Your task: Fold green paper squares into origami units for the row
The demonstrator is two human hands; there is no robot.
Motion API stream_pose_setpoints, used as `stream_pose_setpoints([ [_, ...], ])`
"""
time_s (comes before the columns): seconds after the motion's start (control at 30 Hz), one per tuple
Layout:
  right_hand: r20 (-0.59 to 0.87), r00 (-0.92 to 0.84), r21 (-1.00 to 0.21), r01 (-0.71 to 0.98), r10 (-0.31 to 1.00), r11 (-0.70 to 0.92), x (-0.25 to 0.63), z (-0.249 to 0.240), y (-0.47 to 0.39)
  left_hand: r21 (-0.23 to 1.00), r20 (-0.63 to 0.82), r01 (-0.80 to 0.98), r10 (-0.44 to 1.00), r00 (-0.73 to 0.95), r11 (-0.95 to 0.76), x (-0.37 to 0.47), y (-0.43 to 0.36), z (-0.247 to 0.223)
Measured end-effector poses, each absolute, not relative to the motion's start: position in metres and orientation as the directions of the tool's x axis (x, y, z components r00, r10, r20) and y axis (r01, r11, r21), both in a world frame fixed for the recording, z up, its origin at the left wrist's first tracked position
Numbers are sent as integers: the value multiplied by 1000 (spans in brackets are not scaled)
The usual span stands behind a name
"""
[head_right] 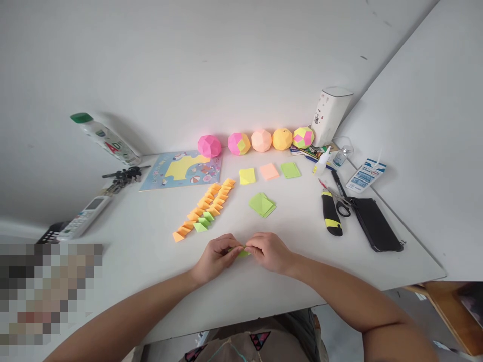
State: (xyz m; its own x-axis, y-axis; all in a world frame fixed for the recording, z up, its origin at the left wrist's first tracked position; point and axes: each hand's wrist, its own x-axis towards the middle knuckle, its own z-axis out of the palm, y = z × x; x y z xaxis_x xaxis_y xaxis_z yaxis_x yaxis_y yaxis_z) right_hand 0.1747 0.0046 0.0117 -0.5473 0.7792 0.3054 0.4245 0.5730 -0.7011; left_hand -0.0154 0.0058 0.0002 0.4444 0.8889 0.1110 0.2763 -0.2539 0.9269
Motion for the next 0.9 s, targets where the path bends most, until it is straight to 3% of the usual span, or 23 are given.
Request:
stream_pose_setpoints([
  [0.3,216,-535,-735,461,817,497,169,14,-1,960,41,226,882,470,-166,-17,7,3],
  [0.43,188,-526,-783,430,830,450,169,14,-1,985,-28,163,894,446,-50,-17,8,3],
  [0.6,107,-476,-907,314,873,282,172,18,0,982,-163,-1,862,481,187,-19,9,5],
  [0.73,21,-487,-949,265,873,171,175,23,1,970,-191,-39,856,481,239,-21,11,5],
  [0.83,67,-464,-935,279,883,218,179,25,4,962,-204,-79,879,431,262,-21,13,2],
  [0.9,222,-413,-862,340,883,376,182,24,7,955,-215,-112,900,379,276,-22,14,0],
])
